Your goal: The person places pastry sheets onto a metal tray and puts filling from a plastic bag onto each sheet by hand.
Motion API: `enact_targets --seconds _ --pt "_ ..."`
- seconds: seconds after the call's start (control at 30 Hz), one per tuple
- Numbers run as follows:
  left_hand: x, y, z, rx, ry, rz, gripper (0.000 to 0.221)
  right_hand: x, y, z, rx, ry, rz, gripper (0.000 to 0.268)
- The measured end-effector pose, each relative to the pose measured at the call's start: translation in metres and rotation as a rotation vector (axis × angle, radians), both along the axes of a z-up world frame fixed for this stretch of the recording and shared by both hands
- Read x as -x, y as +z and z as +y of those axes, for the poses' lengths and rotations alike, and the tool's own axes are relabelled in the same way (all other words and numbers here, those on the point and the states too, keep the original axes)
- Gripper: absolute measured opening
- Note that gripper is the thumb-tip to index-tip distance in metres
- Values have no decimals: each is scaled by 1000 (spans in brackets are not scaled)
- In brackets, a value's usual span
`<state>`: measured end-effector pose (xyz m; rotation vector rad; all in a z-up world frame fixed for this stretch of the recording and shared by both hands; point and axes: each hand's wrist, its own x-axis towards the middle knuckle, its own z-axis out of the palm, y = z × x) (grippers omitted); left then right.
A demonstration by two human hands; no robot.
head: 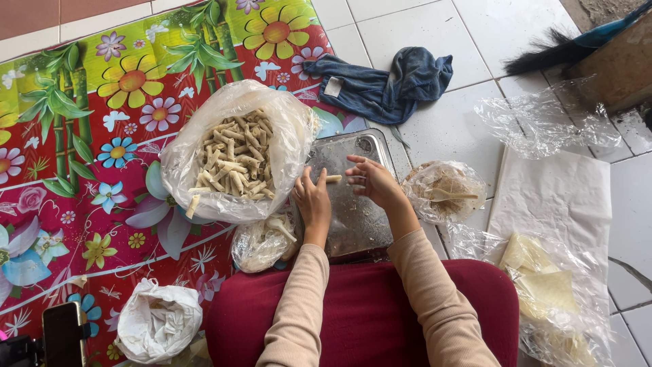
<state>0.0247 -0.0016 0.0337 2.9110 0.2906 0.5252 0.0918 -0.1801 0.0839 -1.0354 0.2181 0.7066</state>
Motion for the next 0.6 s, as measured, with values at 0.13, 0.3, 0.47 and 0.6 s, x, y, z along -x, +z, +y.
enact_targets --seconds 0.13,0.3,0.47,0.6 --pt "-4 21 -3 279 -13 -27 28 7 24 4 -40 103 -23 44" --pt "-9 48 -3 881 66 -58 24 14 33 12 -190 131 -69 44" --pt "-16 41 1 1223 53 -124 26 22 48 19 -29 213 -200 46" --pt "-16 36 1 1264 44 -170 24 20 41 24 360 266 -370 48"
